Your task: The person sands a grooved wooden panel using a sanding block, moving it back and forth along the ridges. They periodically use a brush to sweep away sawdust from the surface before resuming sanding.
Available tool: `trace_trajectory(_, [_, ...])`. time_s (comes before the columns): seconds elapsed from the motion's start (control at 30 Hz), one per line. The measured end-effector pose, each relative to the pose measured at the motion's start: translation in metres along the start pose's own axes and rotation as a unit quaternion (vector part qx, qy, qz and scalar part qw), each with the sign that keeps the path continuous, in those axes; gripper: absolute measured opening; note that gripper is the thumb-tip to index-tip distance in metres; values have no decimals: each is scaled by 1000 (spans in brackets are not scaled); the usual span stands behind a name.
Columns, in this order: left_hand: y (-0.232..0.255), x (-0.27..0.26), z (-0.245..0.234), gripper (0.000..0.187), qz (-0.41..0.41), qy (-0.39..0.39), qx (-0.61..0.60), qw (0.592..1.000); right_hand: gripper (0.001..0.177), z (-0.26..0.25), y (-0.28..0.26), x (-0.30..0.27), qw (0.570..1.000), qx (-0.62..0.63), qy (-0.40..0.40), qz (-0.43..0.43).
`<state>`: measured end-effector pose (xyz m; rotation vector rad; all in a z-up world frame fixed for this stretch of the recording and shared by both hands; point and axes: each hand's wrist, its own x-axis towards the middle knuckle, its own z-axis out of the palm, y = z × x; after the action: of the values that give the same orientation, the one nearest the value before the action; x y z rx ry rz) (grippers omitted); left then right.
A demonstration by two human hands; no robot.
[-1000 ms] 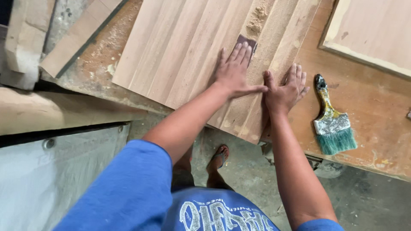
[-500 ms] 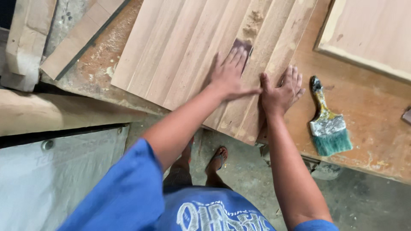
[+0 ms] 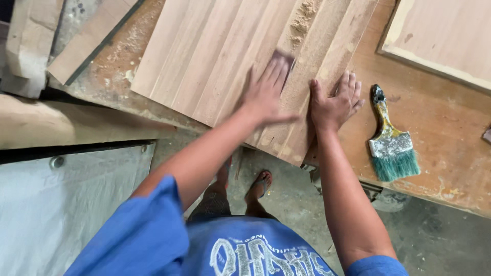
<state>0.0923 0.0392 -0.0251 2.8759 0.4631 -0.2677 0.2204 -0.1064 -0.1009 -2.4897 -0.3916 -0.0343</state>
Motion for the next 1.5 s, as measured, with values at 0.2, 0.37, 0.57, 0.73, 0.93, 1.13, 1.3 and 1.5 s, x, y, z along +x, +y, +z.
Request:
trace_trajectory(0.2, [17,-146,37,143,-26,-73,-41,996,93,-1,0,3,1000,-3,-10,10])
trace_trajectory(0.37, [8,-1,-12,137,-32,-58,-44,997,95,1,-1,5,1000,-6,2,-1])
trace_trajectory(0.57, [7,-91,14,141,-8,-21,-32,999,92,2,0,2,1000,2,-1,1])
trace_trajectory(0.73, [8,-82,7,139,-8,-65,-43,997,93,1,-2,5,1000,7,-4,16])
trace_trajectory(0.93, [0,18,5,140,-31,-5,-62,998,89,-1,4,3,1000,0,6,0])
trace_trajectory(1.13, [14,-131,13,141,-10,-124,-70,990,94,3,2,1,1000,3,3,14])
trace_trajectory(1.3, [-6,27,14,146,1,22,-1,1000,88,9,4,6,1000,3,17,-4])
trace_trajectory(1.5, [15,-117,-8,137,12,-61,-39,997,94,0,7,-2,1000,-1,10,-8])
